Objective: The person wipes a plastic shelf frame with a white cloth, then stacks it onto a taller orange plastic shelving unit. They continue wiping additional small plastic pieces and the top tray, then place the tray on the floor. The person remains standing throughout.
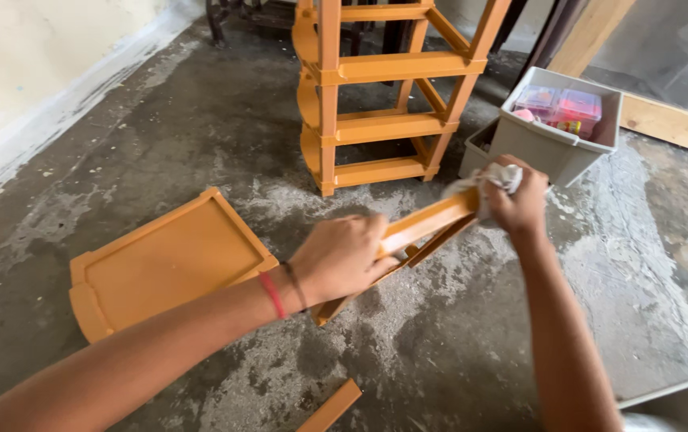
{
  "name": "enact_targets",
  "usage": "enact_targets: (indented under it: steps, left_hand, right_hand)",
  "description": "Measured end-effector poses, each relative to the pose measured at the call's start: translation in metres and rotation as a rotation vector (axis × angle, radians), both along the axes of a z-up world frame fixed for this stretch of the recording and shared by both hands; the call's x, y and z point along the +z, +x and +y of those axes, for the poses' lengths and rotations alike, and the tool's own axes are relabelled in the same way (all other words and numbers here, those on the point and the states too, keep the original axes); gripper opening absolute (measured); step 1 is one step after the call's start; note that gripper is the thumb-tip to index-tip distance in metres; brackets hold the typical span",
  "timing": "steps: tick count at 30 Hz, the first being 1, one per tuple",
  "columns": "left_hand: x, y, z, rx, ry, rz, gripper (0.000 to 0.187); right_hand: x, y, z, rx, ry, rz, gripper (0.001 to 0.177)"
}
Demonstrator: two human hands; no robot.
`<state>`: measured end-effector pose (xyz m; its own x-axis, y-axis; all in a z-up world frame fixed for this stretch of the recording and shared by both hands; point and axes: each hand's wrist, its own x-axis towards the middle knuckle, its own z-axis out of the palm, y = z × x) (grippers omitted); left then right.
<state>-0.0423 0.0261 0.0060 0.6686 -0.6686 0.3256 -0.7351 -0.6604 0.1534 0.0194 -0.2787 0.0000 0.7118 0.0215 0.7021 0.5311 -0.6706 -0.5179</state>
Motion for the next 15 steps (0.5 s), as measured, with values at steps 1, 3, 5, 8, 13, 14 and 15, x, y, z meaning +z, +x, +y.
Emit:
enact_targets:
  steps: [1, 3, 5, 8, 13, 14, 15]
  left_hand:
    - [0.004, 0.0, -0.003, 0.011, 0.024, 0.032, 0.041]
    - [0.009, 0.005, -0.013, 0.01, 0.054, 0.094, 0.042]
    - [0.009, 0.014, -0.004, -0.153, -0.244, 0.013, 0.077]
    - [-0.002, 0.023, 0.049, -0.206, -0.291, -0.043, 0.116]
    - [-0.047, 0.028, 0.117, 0.15, 0.06, 0.181, 0.103]
    - [-0.056, 0.029, 0.118, 0.16, 0.044, 0.22, 0.09]
    - [-0.064, 0.03, 0.117, 0.17, 0.029, 0.26, 0.077]
  right_hand:
    - [-0.005, 0.004, -0.005, -0.024, 0.024, -0.018, 0.021]
    - [-0.016, 0.005, -0.027, -0.091, 0.054, -0.056, 0.021]
    - [-0.037, 0.005, -0.051, -0.12, 0.187, -0.061, 0.021]
    - [-0.083, 0.006, -0.087, -0.15, 0.49, 0.005, 0.02]
    - [-0.177, 0.012, -0.119, -0.129, 1.102, 0.344, 0.027]
    - [-0.199, 0.007, -0.112, -0.119, 1.148, 0.382, 0.032]
    - [-0.216, 0.003, -0.102, -0.128, 1.197, 0.369, 0.031]
